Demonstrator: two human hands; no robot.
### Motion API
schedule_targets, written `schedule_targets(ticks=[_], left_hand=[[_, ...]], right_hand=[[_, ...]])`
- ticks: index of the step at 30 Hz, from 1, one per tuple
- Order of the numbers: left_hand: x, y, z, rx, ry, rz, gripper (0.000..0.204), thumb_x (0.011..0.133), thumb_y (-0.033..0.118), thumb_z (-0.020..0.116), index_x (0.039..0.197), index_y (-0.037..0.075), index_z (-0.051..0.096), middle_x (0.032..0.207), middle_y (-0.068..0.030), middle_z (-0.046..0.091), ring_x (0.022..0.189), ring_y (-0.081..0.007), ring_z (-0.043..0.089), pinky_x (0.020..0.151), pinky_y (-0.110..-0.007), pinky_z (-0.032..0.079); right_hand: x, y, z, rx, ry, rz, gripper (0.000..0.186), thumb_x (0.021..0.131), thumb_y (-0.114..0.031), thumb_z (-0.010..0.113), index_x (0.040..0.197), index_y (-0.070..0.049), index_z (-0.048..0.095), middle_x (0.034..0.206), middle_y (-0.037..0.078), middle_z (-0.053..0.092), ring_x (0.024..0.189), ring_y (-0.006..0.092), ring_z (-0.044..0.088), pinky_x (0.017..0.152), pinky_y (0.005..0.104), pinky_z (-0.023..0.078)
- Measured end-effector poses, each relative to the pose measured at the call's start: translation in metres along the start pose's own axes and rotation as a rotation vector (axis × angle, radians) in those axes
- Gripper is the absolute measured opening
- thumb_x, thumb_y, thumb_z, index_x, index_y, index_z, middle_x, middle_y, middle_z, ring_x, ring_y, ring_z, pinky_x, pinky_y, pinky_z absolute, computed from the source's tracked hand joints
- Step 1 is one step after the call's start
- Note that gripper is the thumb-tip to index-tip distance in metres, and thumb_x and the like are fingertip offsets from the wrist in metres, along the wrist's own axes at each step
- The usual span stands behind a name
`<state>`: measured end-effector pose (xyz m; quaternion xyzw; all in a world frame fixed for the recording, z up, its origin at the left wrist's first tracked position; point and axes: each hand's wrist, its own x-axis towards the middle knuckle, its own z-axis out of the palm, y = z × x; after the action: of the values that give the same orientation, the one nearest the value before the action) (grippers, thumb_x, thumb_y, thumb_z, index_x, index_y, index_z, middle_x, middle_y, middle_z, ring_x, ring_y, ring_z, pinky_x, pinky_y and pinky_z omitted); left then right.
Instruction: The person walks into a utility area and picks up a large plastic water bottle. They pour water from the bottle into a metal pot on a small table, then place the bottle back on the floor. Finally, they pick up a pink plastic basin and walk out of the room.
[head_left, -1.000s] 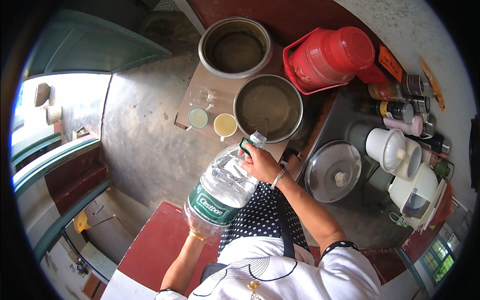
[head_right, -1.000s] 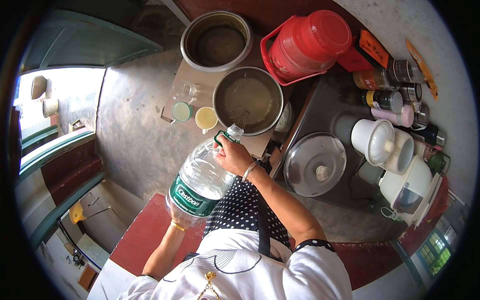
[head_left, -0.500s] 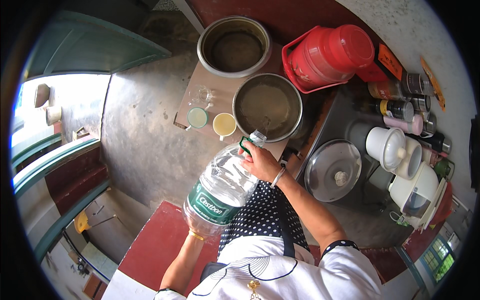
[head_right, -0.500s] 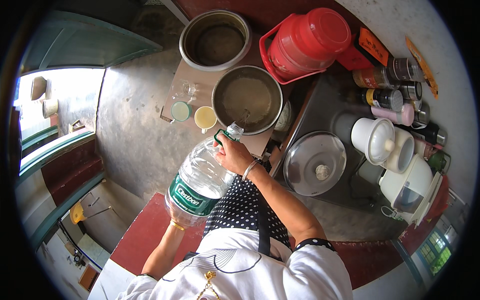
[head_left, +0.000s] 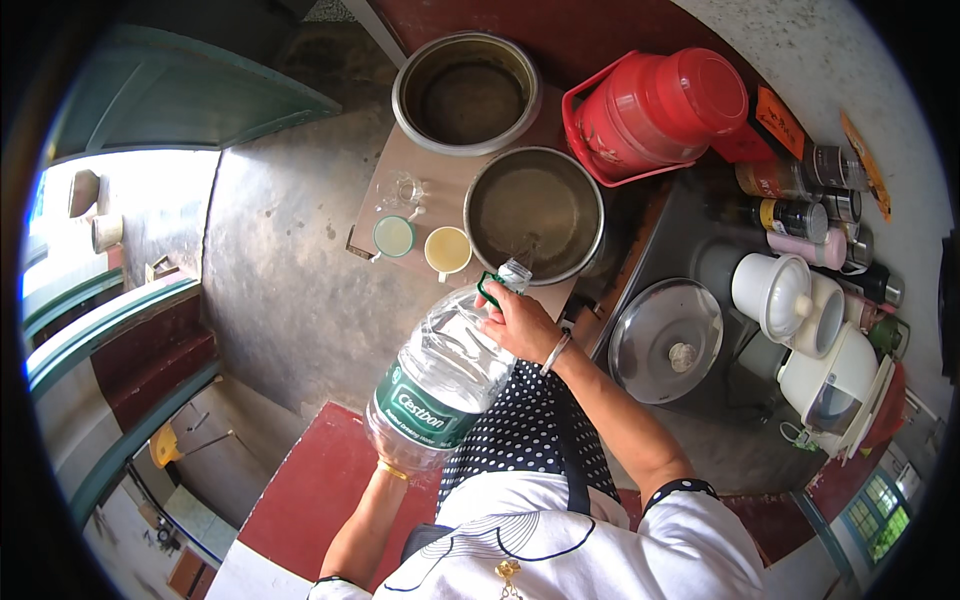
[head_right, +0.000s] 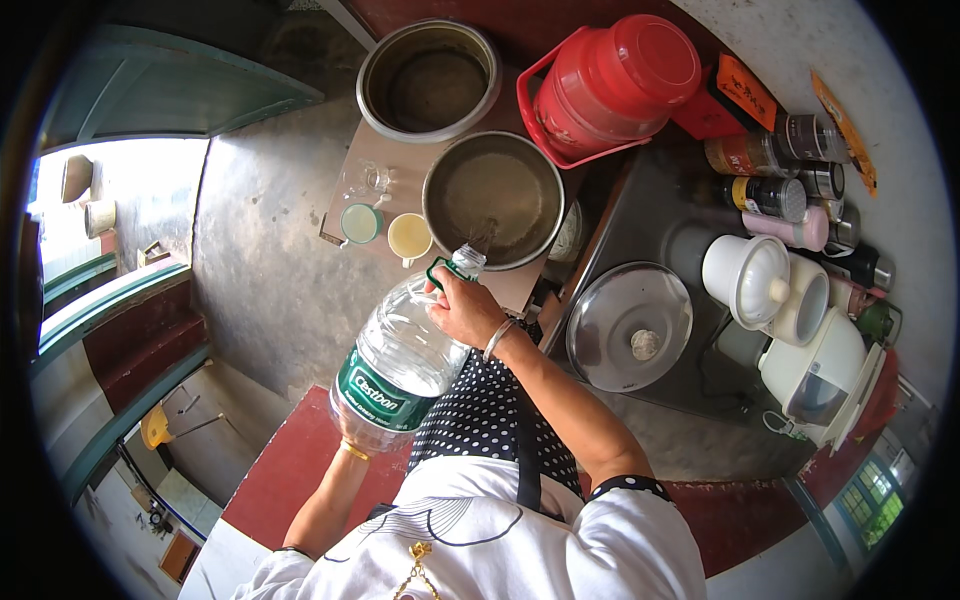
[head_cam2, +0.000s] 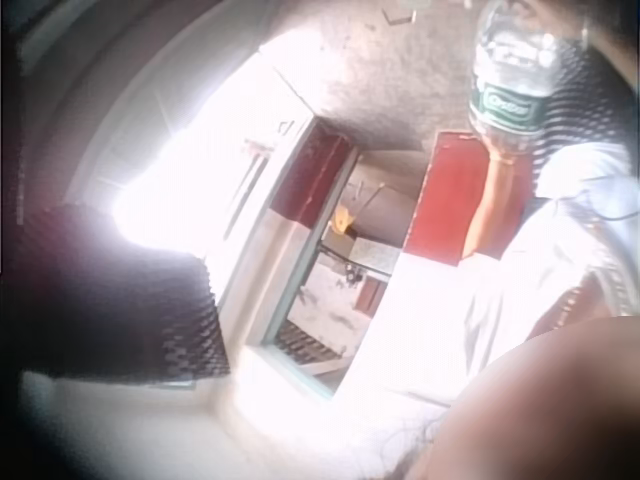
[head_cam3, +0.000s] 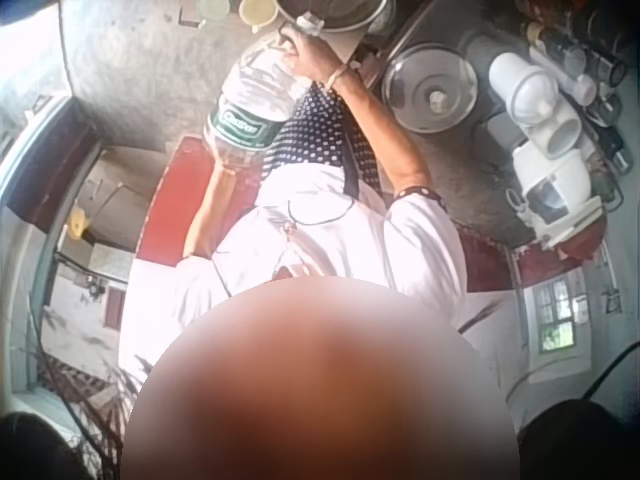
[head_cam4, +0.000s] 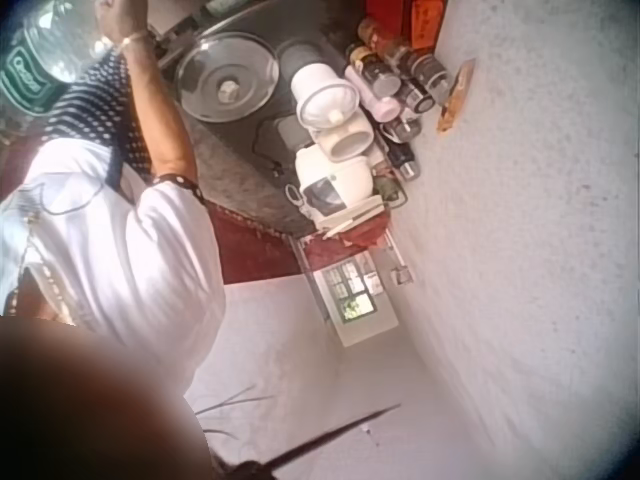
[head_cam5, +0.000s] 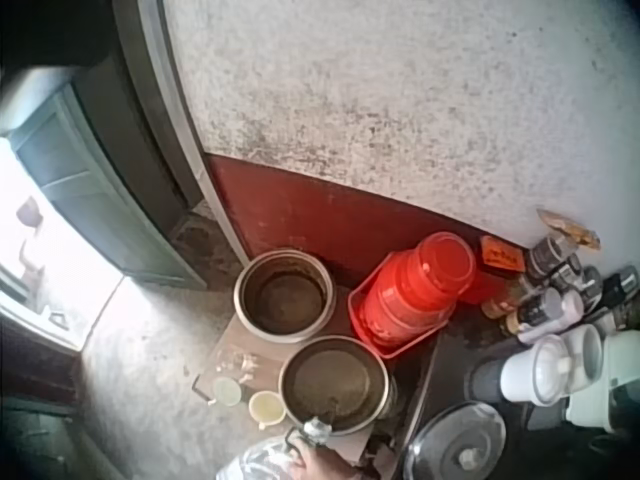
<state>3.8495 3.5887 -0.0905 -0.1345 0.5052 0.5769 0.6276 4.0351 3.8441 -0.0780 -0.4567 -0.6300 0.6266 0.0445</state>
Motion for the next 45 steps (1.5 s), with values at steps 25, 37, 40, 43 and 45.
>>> schedule_targets(ticks=[25, 37, 40, 43, 45], left_hand=[[0.001, 0.003, 0.007, -0.071, -0.008, -0.009, 0.050, 0.098, 0.042, 0.044, 0.135, 0.009, 0.047, 0.135, -0.0072, 0.053, 0.120, -0.0247, 0.053, 0.102, -0.043, 0.045], [0.019, 0.000, -0.008, 0.347, -0.158, 0.119, 0.049, 0.096, 0.034, 0.049, 0.137, 0.006, 0.042, 0.134, -0.0079, 0.052, 0.120, -0.0232, 0.052, 0.105, -0.040, 0.042], [0.027, -0.007, -0.020, 0.401, -0.209, 0.148, 0.051, 0.096, 0.031, 0.051, 0.138, 0.006, 0.040, 0.136, -0.0074, 0.050, 0.121, -0.0228, 0.051, 0.106, -0.040, 0.041], [0.032, -0.005, -0.007, -0.088, -0.204, 0.040, 0.050, 0.094, 0.028, 0.053, 0.137, 0.005, 0.041, 0.132, -0.0080, 0.052, 0.118, -0.0211, 0.052, 0.103, -0.036, 0.042], [0.044, -0.022, -0.050, 0.237, -0.252, 0.158, 0.055, 0.095, 0.031, 0.053, 0.141, 0.006, 0.037, 0.136, -0.0083, 0.049, 0.122, -0.0243, 0.049, 0.107, -0.041, 0.039]], right_hand=[[0.002, 0.004, 0.001, -0.003, 0.001, 0.016, 0.022, 0.079, -0.012, 0.063, 0.097, -0.008, 0.051, 0.066, 0.007, 0.056, 0.061, 0.0264, 0.061, 0.059, 0.0395, 0.048], [-0.002, -0.004, 0.006, -0.032, 0.057, -0.053, 0.023, 0.082, -0.009, 0.064, 0.100, -0.007, 0.050, 0.059, 0.003, 0.045, 0.053, 0.0193, 0.050, 0.054, 0.0352, 0.042], [-0.010, -0.015, 0.007, -0.052, 0.071, -0.071, 0.024, 0.081, -0.009, 0.064, 0.101, -0.007, 0.050, 0.059, 0.003, 0.045, 0.053, 0.0200, 0.050, 0.054, 0.0354, 0.042], [-0.025, -0.038, 0.004, -0.052, 0.079, -0.060, 0.024, 0.081, -0.008, 0.066, 0.100, -0.008, 0.051, 0.059, 0.004, 0.046, 0.052, 0.0196, 0.049, 0.054, 0.0345, 0.042], [-0.039, -0.058, 0.006, -0.058, 0.086, -0.079, 0.023, 0.081, -0.009, 0.065, 0.099, -0.007, 0.051, 0.059, 0.005, 0.049, 0.054, 0.0227, 0.054, 0.055, 0.0360, 0.044]])
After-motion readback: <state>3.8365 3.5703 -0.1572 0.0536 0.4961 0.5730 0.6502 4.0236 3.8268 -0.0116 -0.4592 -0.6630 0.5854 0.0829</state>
